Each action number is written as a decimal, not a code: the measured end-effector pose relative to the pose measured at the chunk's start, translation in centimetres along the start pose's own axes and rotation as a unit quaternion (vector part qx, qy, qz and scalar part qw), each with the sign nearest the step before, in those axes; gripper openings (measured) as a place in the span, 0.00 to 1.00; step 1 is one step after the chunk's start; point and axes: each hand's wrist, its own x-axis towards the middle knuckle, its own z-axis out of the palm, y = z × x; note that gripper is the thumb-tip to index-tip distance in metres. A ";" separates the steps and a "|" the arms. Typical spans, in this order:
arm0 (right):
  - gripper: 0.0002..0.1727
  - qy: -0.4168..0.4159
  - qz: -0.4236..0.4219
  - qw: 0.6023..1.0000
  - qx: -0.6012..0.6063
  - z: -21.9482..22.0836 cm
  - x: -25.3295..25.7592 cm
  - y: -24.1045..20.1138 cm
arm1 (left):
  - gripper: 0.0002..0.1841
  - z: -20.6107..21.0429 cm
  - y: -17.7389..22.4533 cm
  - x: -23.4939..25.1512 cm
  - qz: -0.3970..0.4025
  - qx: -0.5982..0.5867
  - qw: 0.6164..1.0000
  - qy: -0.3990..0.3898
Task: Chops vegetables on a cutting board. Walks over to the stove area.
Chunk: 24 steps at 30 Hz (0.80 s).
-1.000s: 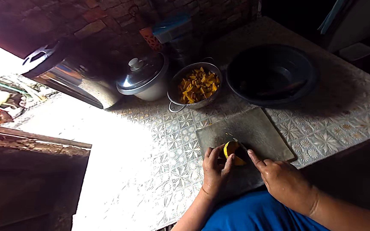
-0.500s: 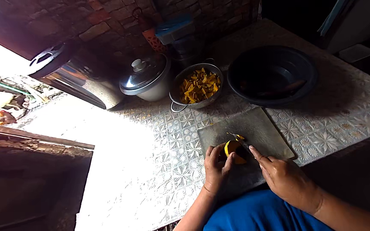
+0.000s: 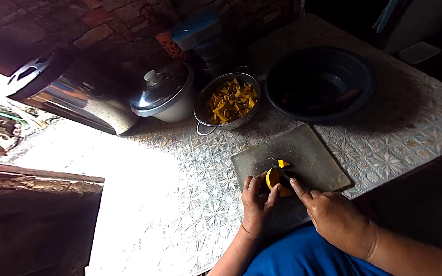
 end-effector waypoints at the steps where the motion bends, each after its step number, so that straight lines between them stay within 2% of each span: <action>1: 0.36 -0.014 0.003 1.000 0.006 0.1 0.2 0.0 | 0.22 0.0 0.0 0.0 0.002 0.001 1.000 0.000; 4: 0.35 -0.127 0.030 0.991 0.032 0.0 0.8 -0.5 | 0.22 0.0 0.1 0.1 -0.003 -0.001 1.000 -0.003; 6: 0.35 -0.151 0.043 0.987 0.033 0.3 1.0 -0.3 | 0.22 -0.1 0.0 0.1 -0.007 -0.005 1.000 -0.005; 9: 0.33 -0.096 0.030 0.995 0.021 1.2 0.6 0.5 | 0.22 -0.1 0.0 0.1 -0.008 -0.009 1.000 -0.001; 12: 0.30 -0.026 0.027 0.998 0.059 1.9 0.2 1.4 | 0.19 -0.2 -0.3 0.3 0.005 -0.023 1.000 0.017; 16: 0.30 0.090 0.019 0.994 0.060 1.7 -0.1 1.8 | 0.16 -0.1 -0.4 0.3 0.016 -0.015 0.999 0.028; 20: 0.30 0.115 -0.021 0.991 0.060 0.2 -0.3 1.2 | 0.15 0.0 0.0 0.3 0.015 -0.012 0.999 0.037; 24: 0.30 0.107 -0.030 0.992 0.056 0.5 -0.4 0.9 | 0.13 0.1 0.1 0.3 0.025 -0.026 0.998 0.050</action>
